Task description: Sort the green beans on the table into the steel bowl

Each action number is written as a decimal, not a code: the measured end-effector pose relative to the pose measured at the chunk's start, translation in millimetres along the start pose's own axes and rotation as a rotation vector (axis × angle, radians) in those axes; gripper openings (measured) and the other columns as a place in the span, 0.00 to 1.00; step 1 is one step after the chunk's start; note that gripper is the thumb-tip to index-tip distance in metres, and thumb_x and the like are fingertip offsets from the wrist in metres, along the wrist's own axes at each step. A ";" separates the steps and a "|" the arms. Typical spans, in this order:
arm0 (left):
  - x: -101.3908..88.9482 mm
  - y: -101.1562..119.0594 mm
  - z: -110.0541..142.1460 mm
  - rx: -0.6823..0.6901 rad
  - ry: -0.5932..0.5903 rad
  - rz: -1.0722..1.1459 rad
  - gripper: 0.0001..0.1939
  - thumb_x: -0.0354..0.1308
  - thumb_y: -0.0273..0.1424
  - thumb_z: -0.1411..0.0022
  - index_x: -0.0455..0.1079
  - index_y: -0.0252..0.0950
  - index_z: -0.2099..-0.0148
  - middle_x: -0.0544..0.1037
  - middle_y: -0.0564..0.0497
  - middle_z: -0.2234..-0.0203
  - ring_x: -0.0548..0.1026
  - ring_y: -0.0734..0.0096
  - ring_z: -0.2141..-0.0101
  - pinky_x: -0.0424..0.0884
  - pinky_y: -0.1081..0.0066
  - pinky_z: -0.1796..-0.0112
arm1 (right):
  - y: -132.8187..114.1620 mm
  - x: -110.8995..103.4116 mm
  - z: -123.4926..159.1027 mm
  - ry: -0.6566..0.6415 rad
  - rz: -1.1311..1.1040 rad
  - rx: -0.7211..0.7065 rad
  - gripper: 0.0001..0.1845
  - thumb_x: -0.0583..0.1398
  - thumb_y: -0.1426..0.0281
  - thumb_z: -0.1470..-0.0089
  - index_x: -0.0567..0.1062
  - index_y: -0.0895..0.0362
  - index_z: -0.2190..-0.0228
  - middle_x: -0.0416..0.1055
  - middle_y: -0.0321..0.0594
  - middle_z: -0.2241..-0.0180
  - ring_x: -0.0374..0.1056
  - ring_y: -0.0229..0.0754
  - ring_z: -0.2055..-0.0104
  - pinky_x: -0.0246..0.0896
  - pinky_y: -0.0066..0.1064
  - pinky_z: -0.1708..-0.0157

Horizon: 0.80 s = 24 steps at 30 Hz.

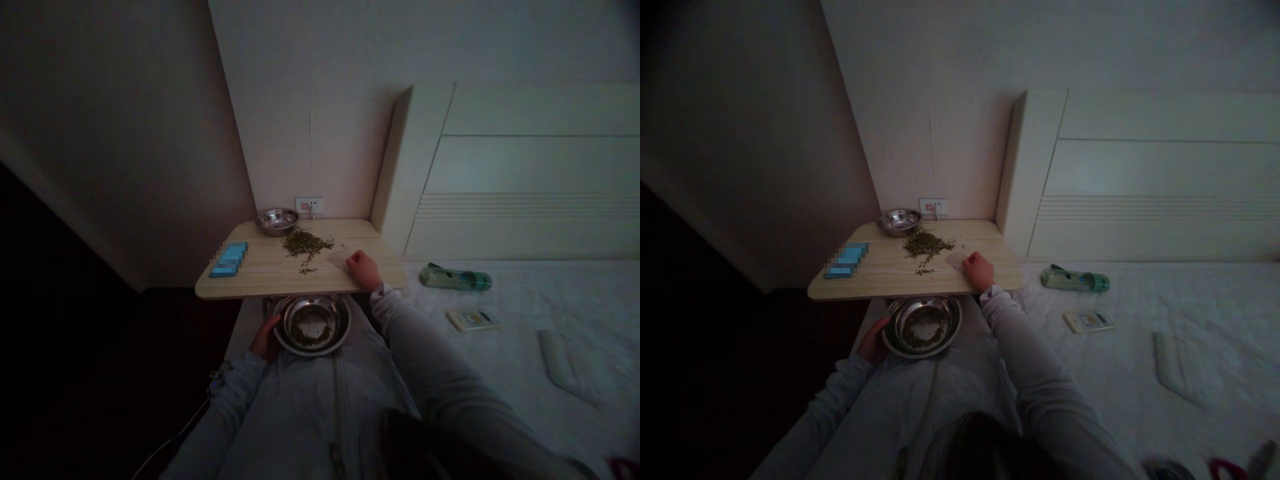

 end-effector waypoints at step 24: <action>-2.6 0.0 -0.1 0.012 0.021 -0.002 0.08 0.53 0.28 0.56 0.71 0.34 0.72 0.77 0.50 0.78 0.70 0.60 0.63 0.63 0.66 0.60 | -9.6 13.1 -0.9 -0.107 -0.510 -0.143 0.09 0.49 0.66 0.60 0.64 0.59 0.79 0.64 0.34 0.80 0.58 0.32 0.77 0.52 0.25 0.73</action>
Point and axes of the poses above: each hand's wrist, its own z-axis away from the middle knuckle, its own x-axis out of the palm, y = z × x, the point moved 4 cm from there along -z, towards the middle knuckle
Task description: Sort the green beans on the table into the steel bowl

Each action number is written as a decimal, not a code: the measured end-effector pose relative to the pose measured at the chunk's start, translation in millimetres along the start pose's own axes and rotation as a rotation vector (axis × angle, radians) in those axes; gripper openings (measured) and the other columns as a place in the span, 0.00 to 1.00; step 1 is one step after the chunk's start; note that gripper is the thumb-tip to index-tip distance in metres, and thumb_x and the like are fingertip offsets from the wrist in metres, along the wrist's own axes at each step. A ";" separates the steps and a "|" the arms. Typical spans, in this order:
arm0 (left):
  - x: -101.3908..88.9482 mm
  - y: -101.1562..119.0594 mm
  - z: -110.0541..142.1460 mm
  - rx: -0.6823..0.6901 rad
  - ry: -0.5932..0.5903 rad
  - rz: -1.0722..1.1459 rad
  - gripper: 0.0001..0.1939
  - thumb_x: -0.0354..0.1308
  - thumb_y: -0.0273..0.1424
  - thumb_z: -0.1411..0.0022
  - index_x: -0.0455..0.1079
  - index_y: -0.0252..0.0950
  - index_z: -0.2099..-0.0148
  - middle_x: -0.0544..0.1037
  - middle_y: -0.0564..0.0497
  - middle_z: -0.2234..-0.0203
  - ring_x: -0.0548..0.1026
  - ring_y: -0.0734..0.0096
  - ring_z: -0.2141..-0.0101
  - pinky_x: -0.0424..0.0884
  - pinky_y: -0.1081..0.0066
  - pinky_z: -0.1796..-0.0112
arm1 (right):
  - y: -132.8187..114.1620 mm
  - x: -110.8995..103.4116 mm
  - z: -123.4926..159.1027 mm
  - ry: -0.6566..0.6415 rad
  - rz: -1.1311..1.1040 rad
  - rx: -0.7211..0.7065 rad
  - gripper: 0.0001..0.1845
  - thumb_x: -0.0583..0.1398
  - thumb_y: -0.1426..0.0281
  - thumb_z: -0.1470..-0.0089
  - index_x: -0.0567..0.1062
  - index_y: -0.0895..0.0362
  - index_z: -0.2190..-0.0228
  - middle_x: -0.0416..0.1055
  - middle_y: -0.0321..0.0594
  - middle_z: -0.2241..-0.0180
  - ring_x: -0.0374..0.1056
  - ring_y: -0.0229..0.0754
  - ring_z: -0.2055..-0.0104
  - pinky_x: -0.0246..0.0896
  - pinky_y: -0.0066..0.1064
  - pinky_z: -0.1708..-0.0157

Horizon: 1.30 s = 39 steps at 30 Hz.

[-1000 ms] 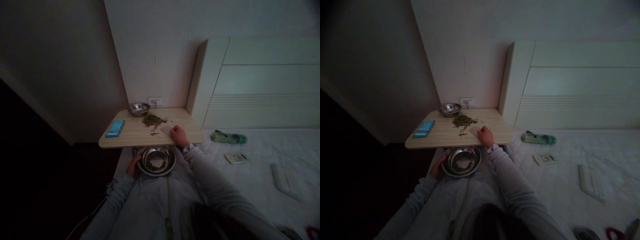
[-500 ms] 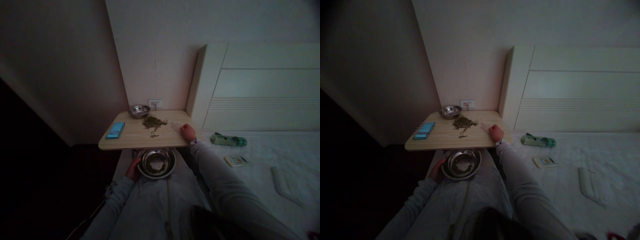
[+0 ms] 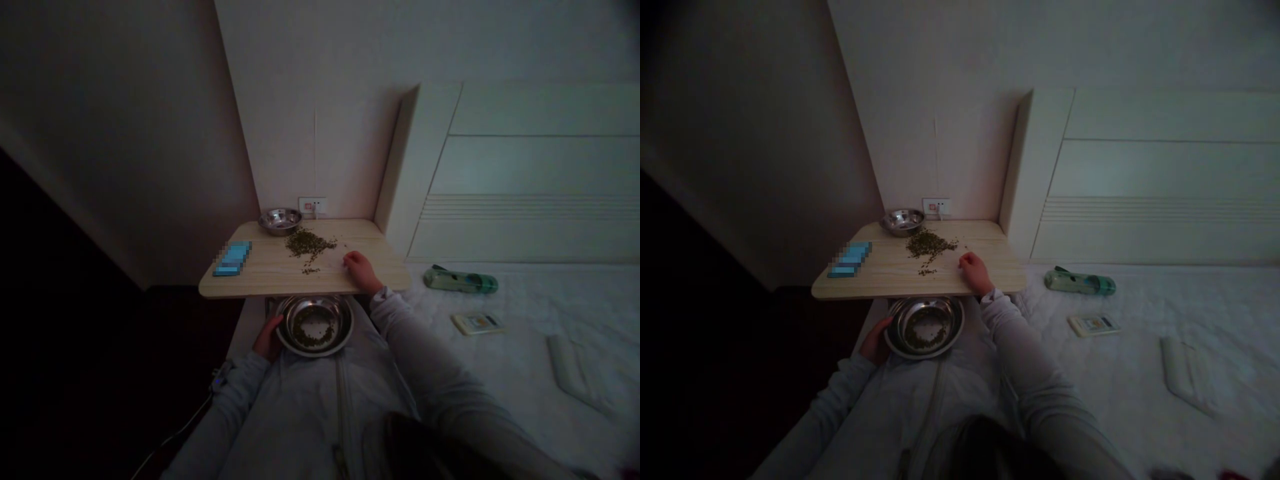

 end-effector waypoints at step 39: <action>0.1 1.7 1.6 -0.004 0.078 -0.037 0.07 0.51 0.28 0.54 0.71 0.34 0.76 0.75 0.52 0.85 0.73 0.68 0.74 0.67 0.72 0.68 | 1.5 -0.2 4.8 0.019 0.137 0.015 0.07 0.49 0.70 0.60 0.66 0.59 0.80 0.63 0.34 0.81 0.58 0.33 0.76 0.51 0.25 0.74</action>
Point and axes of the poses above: each hand's wrist, its own z-axis away from the middle knuckle, its own x-axis out of the palm, y = z × x, the point moved 4 cm from there along -z, towards the middle knuckle
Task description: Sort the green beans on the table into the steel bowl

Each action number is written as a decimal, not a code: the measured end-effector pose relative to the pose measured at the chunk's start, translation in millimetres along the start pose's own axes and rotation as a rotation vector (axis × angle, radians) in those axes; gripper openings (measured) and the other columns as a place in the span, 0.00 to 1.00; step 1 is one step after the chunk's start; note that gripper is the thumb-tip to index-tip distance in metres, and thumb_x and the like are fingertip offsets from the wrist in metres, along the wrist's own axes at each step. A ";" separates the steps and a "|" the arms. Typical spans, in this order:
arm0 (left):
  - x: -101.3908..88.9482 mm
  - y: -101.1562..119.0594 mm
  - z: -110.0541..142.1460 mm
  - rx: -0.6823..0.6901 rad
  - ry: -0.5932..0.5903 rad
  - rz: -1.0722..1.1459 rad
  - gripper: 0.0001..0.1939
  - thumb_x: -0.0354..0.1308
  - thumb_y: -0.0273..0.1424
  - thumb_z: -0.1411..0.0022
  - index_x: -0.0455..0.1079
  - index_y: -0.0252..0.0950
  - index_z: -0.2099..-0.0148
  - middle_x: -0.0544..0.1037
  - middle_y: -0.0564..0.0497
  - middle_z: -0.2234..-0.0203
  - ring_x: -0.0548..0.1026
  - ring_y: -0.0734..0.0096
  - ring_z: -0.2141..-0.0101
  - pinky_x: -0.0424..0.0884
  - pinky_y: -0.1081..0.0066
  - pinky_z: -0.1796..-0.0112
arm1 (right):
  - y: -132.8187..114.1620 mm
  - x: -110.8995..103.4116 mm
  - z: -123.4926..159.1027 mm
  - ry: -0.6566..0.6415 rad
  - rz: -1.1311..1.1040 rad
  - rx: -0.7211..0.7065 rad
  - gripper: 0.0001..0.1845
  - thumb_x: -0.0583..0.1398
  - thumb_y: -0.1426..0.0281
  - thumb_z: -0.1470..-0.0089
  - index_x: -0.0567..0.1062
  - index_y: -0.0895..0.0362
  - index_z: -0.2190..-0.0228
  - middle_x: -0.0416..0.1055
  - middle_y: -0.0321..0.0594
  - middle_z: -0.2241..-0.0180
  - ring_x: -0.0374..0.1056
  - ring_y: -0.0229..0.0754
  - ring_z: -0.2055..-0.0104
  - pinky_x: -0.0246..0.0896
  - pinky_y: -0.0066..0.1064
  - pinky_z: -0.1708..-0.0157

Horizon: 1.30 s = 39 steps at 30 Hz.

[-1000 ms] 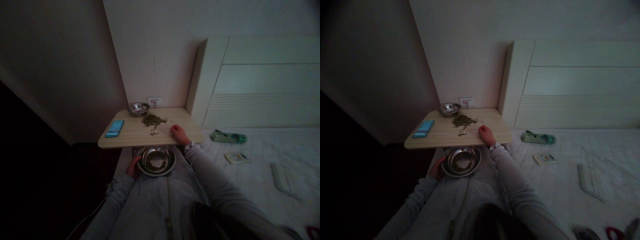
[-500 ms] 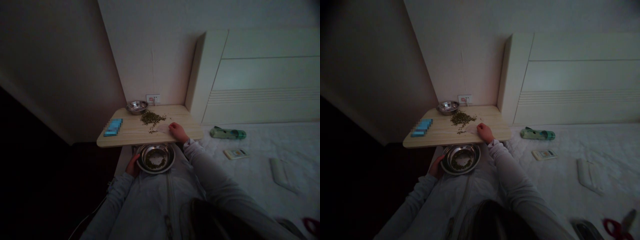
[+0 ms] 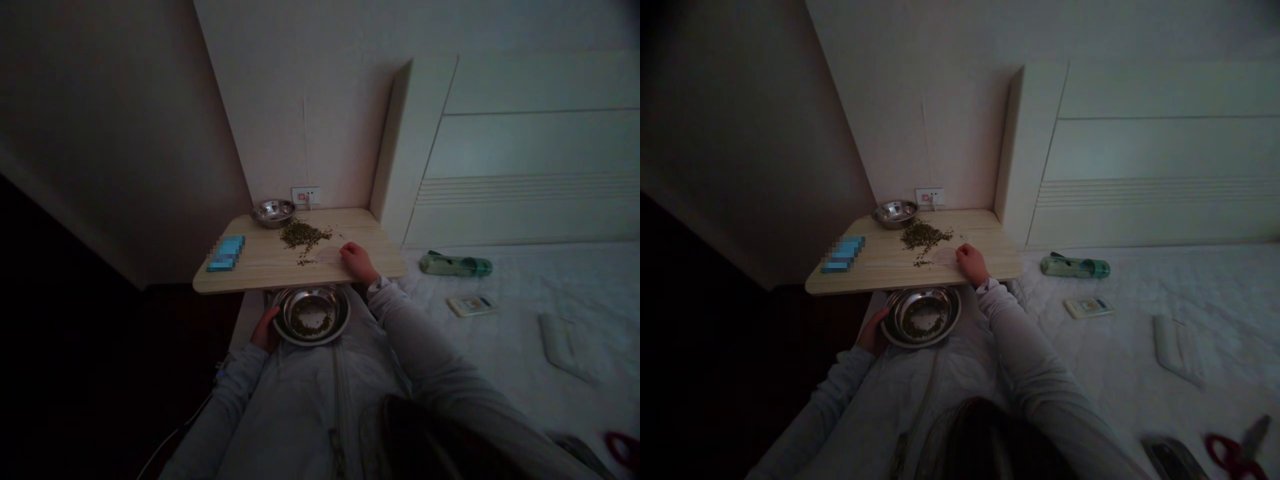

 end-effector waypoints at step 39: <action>-0.2 -0.6 -1.1 0.003 -0.039 0.013 0.07 0.51 0.28 0.54 0.71 0.35 0.76 0.76 0.51 0.83 0.72 0.65 0.68 0.65 0.70 0.63 | -6.9 6.2 6.5 -0.273 -0.013 -0.046 0.09 0.51 0.68 0.62 0.68 0.60 0.81 0.62 0.32 0.83 0.55 0.31 0.79 0.48 0.23 0.77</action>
Point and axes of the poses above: each hand's wrist, its own z-axis away from the middle knuckle, its own x-axis out of the palm, y = z × x, the point moved 4 cm from there along -z, towards the middle knuckle
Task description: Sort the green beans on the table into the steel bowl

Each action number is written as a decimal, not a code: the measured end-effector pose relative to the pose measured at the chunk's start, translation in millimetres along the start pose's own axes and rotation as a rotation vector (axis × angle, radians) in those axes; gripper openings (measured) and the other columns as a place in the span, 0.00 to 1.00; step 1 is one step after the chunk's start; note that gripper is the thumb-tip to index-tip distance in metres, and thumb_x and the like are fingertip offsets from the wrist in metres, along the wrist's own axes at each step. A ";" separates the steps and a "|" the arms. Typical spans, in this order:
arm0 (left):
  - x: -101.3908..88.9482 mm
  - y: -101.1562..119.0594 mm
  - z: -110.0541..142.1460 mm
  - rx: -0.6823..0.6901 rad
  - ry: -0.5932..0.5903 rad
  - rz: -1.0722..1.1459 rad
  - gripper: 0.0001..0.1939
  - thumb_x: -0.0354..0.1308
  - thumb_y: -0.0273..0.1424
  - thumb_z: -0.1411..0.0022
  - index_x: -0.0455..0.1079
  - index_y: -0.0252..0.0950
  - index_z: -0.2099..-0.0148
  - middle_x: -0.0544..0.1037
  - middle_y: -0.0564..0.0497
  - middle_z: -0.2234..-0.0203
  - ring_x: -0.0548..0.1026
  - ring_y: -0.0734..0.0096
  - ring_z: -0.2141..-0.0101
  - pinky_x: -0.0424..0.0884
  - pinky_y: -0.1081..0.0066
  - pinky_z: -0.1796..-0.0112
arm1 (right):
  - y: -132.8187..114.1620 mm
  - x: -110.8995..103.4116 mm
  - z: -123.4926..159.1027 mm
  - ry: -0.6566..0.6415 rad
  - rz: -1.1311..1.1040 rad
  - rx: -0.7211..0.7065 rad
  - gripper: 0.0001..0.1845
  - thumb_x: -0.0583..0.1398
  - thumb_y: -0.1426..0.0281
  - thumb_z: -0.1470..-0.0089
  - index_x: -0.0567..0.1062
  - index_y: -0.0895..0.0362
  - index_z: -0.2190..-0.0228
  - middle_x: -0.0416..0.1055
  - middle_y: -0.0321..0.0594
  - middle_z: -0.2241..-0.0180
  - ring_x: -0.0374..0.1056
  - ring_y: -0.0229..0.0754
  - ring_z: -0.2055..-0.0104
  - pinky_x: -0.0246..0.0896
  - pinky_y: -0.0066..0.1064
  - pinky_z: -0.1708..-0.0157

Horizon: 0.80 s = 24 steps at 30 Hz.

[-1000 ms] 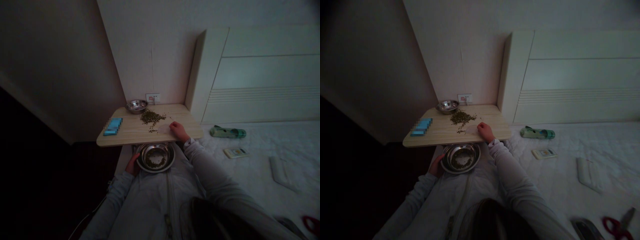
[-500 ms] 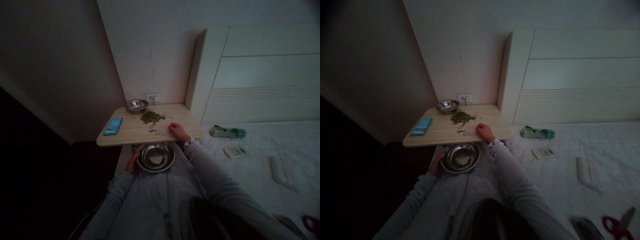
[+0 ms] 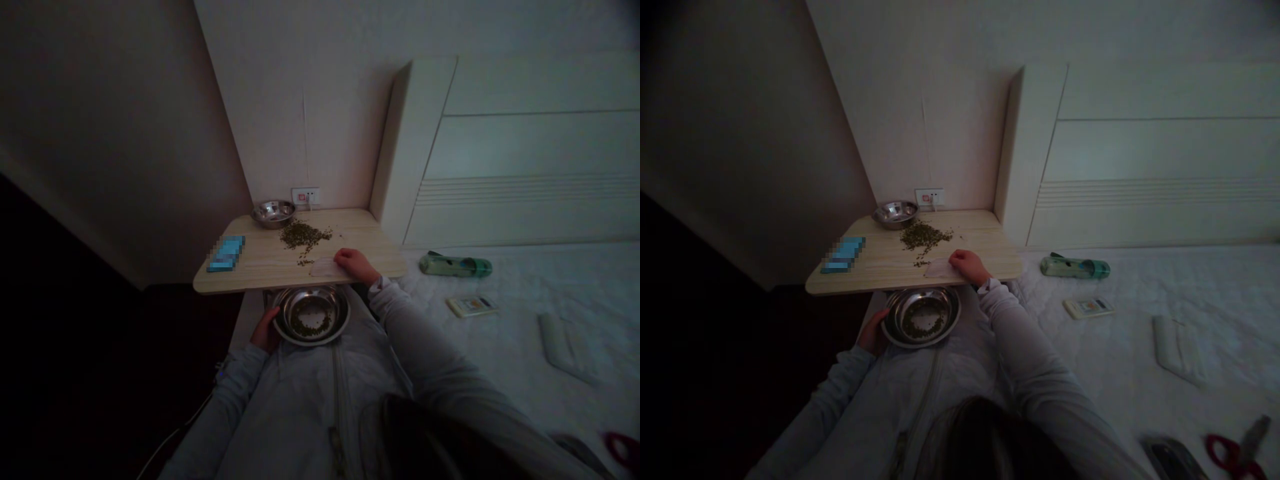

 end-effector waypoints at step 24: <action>-1.9 -0.4 0.7 -0.006 0.035 -0.010 0.06 0.52 0.28 0.55 0.70 0.34 0.75 0.76 0.50 0.81 0.72 0.63 0.67 0.66 0.69 0.63 | 7.1 -0.2 -1.9 -0.013 -0.122 -0.020 0.10 0.51 0.67 0.62 0.67 0.61 0.82 0.60 0.31 0.84 0.53 0.30 0.81 0.47 0.22 0.79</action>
Point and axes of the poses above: each hand's wrist, its own z-axis away from the middle knuckle, its own x-axis out of the palm, y = z × x, the point moved 4 cm from there along -z, towards the middle knuckle
